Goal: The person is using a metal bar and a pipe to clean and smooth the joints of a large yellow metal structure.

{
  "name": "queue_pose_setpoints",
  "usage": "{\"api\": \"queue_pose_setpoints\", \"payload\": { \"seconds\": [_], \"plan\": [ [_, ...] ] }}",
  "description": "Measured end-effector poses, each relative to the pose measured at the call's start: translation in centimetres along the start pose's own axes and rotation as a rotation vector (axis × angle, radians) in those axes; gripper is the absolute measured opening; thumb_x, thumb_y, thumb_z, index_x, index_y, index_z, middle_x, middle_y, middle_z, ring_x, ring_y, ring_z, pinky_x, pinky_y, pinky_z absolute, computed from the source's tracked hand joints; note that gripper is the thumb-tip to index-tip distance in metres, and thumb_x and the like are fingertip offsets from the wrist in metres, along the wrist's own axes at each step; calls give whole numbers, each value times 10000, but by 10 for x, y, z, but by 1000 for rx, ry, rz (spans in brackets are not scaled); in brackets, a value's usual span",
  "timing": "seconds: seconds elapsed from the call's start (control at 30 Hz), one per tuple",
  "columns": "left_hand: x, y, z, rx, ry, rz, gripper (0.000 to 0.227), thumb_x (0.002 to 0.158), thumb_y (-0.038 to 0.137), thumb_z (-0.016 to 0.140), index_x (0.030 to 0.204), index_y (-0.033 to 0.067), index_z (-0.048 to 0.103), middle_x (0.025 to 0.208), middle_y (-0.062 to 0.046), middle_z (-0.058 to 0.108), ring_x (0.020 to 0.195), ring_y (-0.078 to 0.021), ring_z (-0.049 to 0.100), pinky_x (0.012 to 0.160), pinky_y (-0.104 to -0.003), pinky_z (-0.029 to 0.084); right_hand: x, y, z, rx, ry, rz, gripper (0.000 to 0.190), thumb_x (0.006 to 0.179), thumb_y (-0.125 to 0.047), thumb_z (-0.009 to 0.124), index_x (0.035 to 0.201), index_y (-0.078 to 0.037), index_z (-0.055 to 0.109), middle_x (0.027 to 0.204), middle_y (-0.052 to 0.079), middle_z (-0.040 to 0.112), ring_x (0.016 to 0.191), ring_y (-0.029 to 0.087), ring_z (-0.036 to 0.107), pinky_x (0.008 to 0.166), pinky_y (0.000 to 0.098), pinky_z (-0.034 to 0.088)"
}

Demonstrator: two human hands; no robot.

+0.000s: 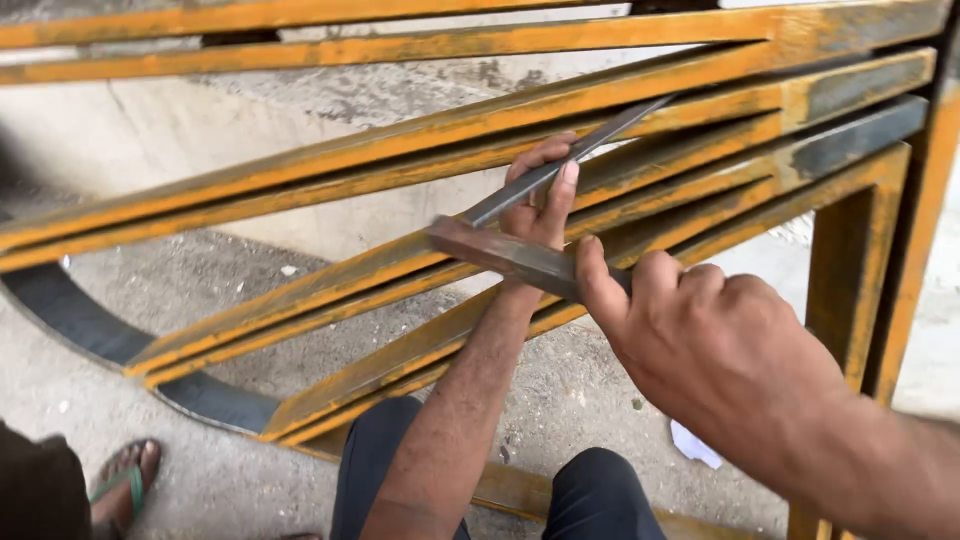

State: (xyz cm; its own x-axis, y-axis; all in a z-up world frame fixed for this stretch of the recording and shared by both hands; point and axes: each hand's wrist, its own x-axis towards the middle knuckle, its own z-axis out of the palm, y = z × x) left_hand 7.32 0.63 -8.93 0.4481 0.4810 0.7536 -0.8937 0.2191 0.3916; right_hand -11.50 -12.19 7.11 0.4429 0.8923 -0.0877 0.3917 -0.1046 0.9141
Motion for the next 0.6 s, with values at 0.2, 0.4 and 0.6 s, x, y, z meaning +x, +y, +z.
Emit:
{"api": "queue_pose_setpoints", "payload": {
  "seconds": [0.2, 0.4, 0.6],
  "plan": [
    [3, -2, -5, -118, -11, -97, 146, 1063, 114, 665, 1201, 90, 625, 1417, -106, 649, 811, -14, 454, 736, -209, 427, -48, -50, 25, 506, -62, 176, 626, 963, -277, 536, 1535, -73, 387, 835, 57, 569, 604, 186, 654, 470, 376, 581],
    [-9, 53, -13, 16, -99, -83, 115, 1053, 67, 624, 1167, 60, 631, 1366, -164, 673, 1027, -99, 561, 944, -291, 490, -103, -165, 116, 1037, -166, 584, 622, 953, -506, 666, 1504, -270, 501, 965, -28, 710, 783, 147, 772, 687, 363, 634],
    [-9, 89, -11, -41, -145, -72, 145, 1104, 85, 606, 1237, 54, 654, 1251, -139, 747, 1115, -239, 757, 1038, -443, 632, -154, -339, 299, 1497, 53, 1231, 812, 644, -431, 883, 1364, -184, 599, 1011, 88, 794, 934, 288, 795, 843, 419, 600]
  ]
}}
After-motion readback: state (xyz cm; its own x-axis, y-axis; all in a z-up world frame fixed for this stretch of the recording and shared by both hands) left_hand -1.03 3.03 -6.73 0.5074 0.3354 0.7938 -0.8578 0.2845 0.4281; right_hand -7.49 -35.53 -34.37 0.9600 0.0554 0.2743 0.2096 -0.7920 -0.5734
